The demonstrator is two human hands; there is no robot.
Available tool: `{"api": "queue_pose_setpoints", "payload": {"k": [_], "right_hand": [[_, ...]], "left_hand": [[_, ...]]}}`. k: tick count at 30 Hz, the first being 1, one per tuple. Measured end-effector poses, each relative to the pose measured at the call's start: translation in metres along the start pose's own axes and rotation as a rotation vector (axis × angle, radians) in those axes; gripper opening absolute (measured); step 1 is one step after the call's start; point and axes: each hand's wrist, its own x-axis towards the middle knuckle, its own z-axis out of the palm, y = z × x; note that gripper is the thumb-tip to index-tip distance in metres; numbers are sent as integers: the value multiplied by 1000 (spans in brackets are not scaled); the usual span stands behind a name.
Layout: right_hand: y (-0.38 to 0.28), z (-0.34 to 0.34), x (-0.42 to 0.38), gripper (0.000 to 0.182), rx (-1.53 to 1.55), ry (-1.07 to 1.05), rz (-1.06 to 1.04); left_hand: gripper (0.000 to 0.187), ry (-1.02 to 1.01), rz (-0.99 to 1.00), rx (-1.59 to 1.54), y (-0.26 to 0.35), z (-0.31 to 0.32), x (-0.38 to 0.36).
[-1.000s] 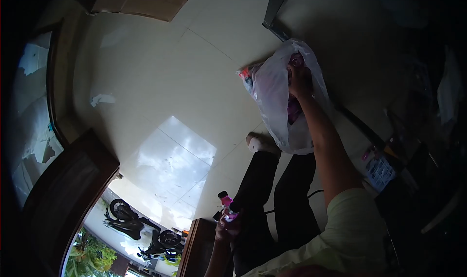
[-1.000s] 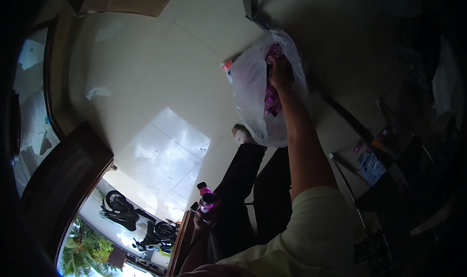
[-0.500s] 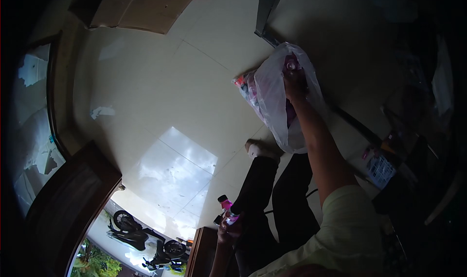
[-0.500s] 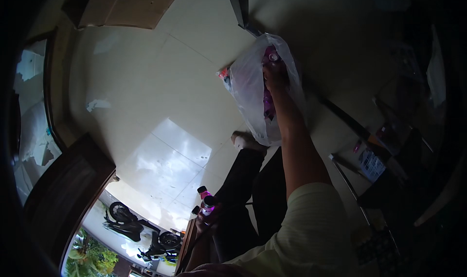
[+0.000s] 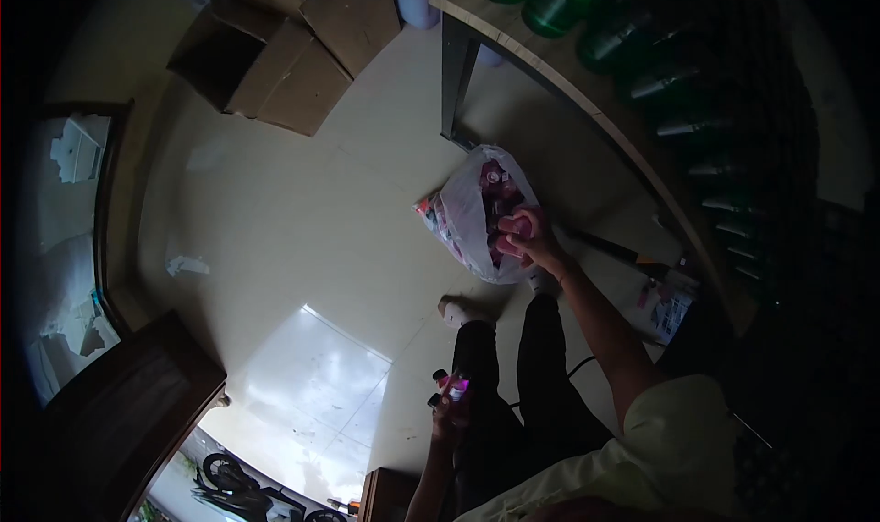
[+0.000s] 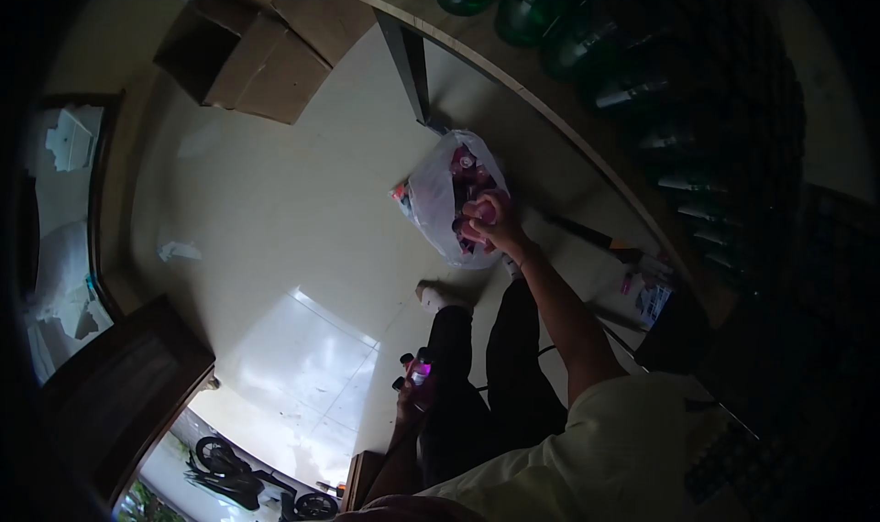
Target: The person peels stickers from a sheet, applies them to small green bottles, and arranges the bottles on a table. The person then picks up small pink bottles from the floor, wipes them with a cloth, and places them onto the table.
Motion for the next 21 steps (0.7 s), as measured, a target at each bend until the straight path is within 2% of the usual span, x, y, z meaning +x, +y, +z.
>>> {"api": "queue_pose_setpoints", "payload": {"k": [1,4,6,8,9,12,14,15,16,18,21], "right_hand": [[-28,-3,-33,44,42,-31,-27],[-101,-18,-130,53,119,-187,-121],[-158,-30,-197,61,226,-360,-30],[-205,-42,-255,65,166,-406,-102],[-222,-52,-277,64,270,-482,-104],[-267,-90,-325,63,309,-565,-116],[-281,-127,-344,62,267,-506,-201],[-281,-147,-348,58,279,-476,-352],[-291,-173,-355,53,325,-476,-374],[-294,-231,-367,48,330,-378,-397],[-269,-323,-356,47,321,-241,-580]], "left_hand": [[66,10,10,-24,4,8,-8],[61,-179,19,-154,10,8,-24],[62,-212,98,-124,36,44,-48],[62,-304,97,-129,55,49,-55],[64,-304,105,-140,65,57,-60],[73,-319,361,-65,91,120,-94],[70,-378,477,-100,92,157,-116],[69,-409,533,-123,88,172,-124],[67,-476,605,-144,80,191,-134],[64,-530,694,-264,48,232,-153],[62,-530,874,-354,-11,273,-152]]}}
